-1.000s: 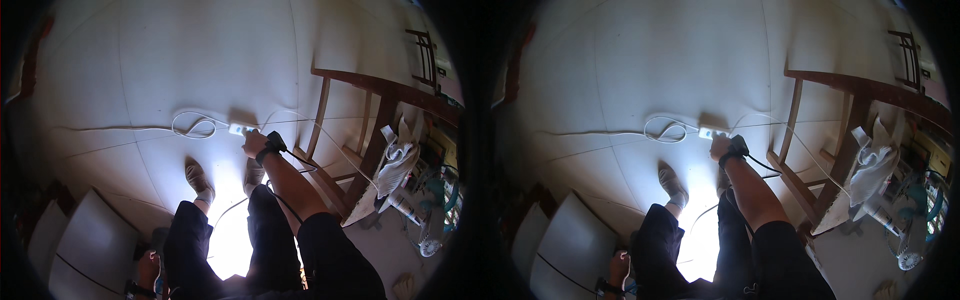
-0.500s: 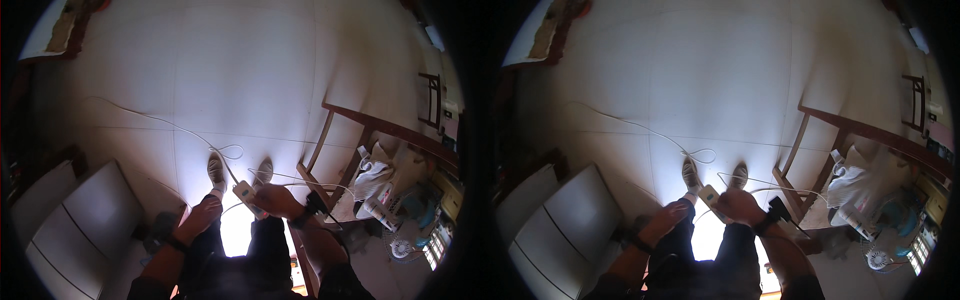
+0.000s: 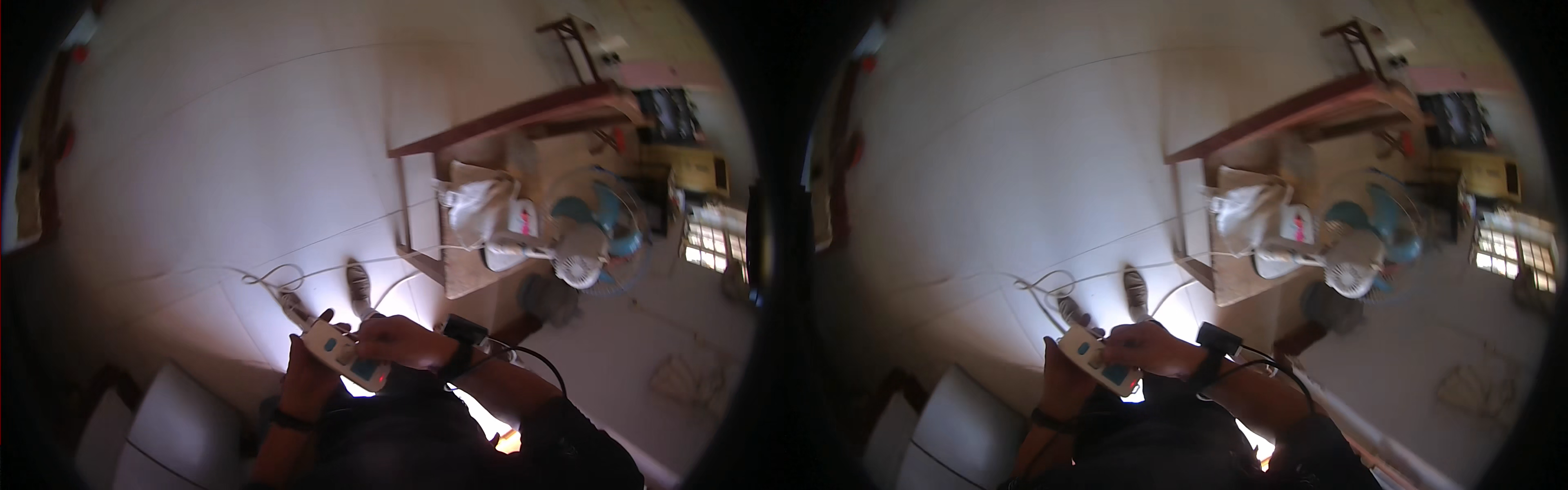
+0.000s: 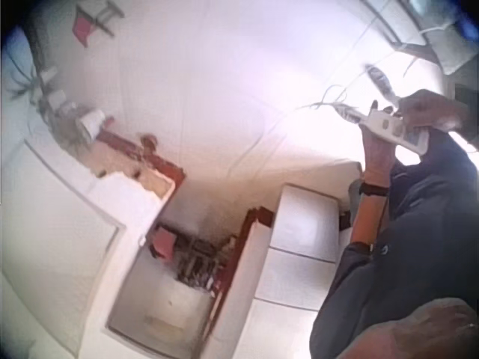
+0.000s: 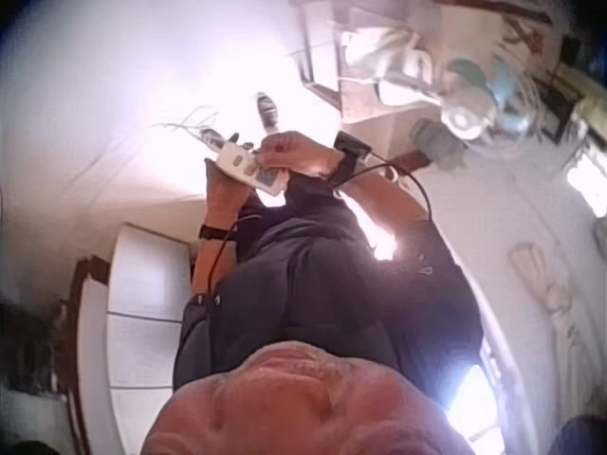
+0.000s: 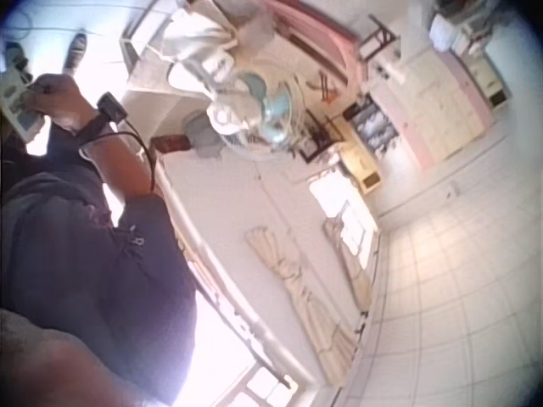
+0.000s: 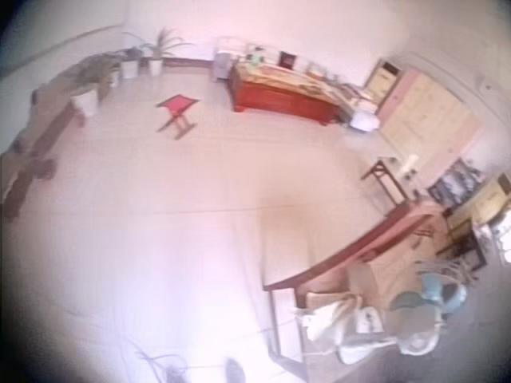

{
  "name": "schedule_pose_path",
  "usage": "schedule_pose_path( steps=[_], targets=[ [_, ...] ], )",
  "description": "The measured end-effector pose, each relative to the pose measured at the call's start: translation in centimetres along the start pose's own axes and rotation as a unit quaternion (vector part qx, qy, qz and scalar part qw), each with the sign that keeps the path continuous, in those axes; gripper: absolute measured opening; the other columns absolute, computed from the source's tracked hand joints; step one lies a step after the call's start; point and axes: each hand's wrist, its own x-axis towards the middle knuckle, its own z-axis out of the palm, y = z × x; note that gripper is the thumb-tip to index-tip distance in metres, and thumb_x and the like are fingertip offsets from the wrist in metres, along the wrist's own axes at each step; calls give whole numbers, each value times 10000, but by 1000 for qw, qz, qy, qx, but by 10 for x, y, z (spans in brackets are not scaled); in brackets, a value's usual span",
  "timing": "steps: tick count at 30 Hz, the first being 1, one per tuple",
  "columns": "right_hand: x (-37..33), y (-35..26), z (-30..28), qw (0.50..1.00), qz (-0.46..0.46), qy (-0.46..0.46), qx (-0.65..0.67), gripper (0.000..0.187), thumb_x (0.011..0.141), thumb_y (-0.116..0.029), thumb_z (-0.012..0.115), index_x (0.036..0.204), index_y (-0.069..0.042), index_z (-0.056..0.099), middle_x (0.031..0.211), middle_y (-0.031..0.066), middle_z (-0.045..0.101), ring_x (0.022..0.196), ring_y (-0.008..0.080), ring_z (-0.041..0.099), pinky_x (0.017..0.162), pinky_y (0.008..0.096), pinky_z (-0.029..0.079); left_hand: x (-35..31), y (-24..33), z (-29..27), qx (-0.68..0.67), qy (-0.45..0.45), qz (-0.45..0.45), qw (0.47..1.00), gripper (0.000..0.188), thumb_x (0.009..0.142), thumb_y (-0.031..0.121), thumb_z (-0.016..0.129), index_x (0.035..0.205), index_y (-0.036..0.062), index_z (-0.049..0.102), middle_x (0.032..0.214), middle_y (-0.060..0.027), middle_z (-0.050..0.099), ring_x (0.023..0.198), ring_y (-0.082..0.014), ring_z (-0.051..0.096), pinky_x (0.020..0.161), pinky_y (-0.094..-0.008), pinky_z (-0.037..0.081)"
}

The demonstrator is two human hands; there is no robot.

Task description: The recorder moves a metal window frame, unplugs a fan, and then uses a cloth to wipe down a sliding glass door and its frame.

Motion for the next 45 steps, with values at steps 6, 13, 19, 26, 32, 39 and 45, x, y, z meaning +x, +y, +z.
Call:
schedule_pose_path(
  steps=[6,13,19,26,32,39,45],
  targets=[
    [-31,22,-7,965,-110,100,-216,323,894,-344,608,944,-31,668,925,107,644,847,242,633,735,354,489,-2,-22,23,217,174,-67,958,492,1030,465,242,1167,45,459,943,-97,593,837,-201,612,735,-332,539],
    [-53,19,3,950,-27,66,-304,450,922,-461,516,1006,-47,671,907,170,655,842,358,639,745,428,498,-4,-43,46,408,224,-14,885,468,1020,427,240,1007,37,497,839,-106,603,728,-199,618,640,-326,530],
    [-72,38,11,962,-51,137,-231,425,914,-445,493,924,-59,670,828,154,658,811,347,641,763,422,497,-2,-52,38,488,190,-8,852,468,1008,426,275,980,15,497,817,-122,604,704,-211,618,619,-329,520],
    [-93,43,13,948,-52,178,-259,417,918,-440,489,882,-69,677,820,123,663,783,325,649,740,424,506,2,-66,53,467,212,3,858,326,949,284,422,1055,-12,508,822,-129,608,705,-221,626,625,-327,524],
    [-104,49,6,938,-99,190,-273,354,916,-387,538,870,-62,669,799,127,652,738,318,645,673,399,511,6,-72,65,569,202,7,797,358,911,216,417,1139,-45,506,853,-139,633,706,-220,635,646,-332,536],
    [-116,47,-3,936,-91,180,-289,326,914,-367,560,850,-63,658,779,132,634,752,321,638,678,412,501,5,-63,38,643,194,9,741,360,913,213,439,1167,-30,518,849,-138,633,715,-202,634,658,-327,532],
    [-112,42,-85,896,-128,309,-292,264,931,-324,543,929,-74,627,823,99,628,801,269,645,660,363,502,-36,-14,19,602,271,24,751,338,964,288,432,1128,9,527,764,-100,597,614,-192,603,577,-333,521]
  ],
)
